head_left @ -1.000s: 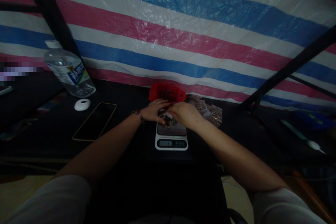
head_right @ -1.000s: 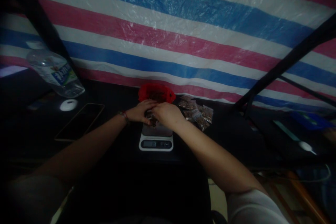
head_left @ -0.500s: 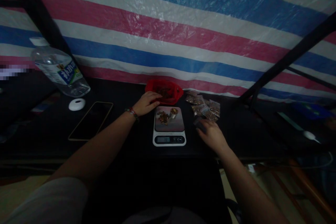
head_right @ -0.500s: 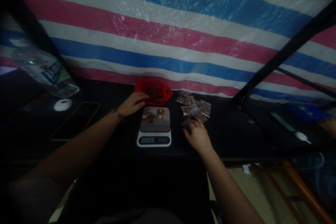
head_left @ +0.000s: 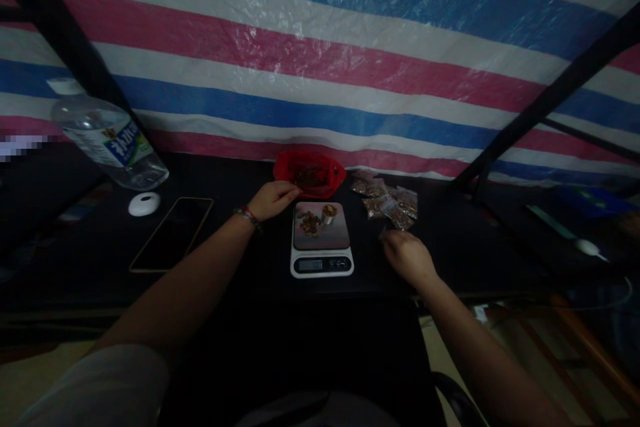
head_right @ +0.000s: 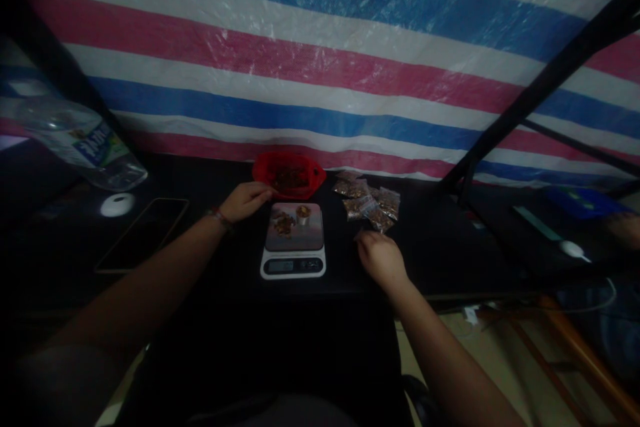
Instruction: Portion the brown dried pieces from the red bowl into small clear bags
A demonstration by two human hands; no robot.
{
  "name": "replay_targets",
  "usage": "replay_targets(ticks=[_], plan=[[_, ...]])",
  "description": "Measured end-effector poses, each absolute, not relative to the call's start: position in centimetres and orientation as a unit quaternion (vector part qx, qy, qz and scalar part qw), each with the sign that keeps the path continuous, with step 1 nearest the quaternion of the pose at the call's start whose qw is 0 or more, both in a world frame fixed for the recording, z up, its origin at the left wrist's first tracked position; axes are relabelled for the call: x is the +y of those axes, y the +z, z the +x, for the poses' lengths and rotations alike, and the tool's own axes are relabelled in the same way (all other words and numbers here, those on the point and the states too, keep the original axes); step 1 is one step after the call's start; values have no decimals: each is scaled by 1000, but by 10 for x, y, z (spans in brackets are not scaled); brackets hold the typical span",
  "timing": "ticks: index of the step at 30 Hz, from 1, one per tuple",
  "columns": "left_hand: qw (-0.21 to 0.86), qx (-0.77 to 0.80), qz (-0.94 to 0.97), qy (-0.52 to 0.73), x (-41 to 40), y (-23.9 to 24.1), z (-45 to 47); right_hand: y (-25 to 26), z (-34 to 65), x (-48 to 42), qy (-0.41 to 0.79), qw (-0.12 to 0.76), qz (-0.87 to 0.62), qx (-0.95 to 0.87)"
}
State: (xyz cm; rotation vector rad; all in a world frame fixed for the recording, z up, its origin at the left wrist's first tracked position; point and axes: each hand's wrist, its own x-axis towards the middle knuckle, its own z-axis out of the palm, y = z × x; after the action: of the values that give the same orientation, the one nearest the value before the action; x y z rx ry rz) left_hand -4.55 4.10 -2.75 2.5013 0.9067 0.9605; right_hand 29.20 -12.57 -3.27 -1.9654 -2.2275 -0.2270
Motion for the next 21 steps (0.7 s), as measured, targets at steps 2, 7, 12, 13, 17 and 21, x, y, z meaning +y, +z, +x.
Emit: replay_targets(ticks=[2, 7, 12, 13, 17, 21], plan=[[151, 317, 871, 345, 39, -26, -45, -18, 295, -117, -66, 163, -635, -752], [152, 341, 819, 435, 35, -23, -38, 32, 278, -78, 6, 299, -543, -784], [266, 287, 781, 486, 26, -15, -28, 72, 225, -47, 58, 293, -406, -864], [279, 268, 782, 489, 23, -13, -27, 77, 214, -42, 59, 282, -382, -878], [274, 245, 781, 506, 16, -9, -25, 86, 185, -24, 64, 227, -334, -913], [253, 315, 745, 530, 18, -9, -23, 78, 170, -5, 67, 230, -332, -912]])
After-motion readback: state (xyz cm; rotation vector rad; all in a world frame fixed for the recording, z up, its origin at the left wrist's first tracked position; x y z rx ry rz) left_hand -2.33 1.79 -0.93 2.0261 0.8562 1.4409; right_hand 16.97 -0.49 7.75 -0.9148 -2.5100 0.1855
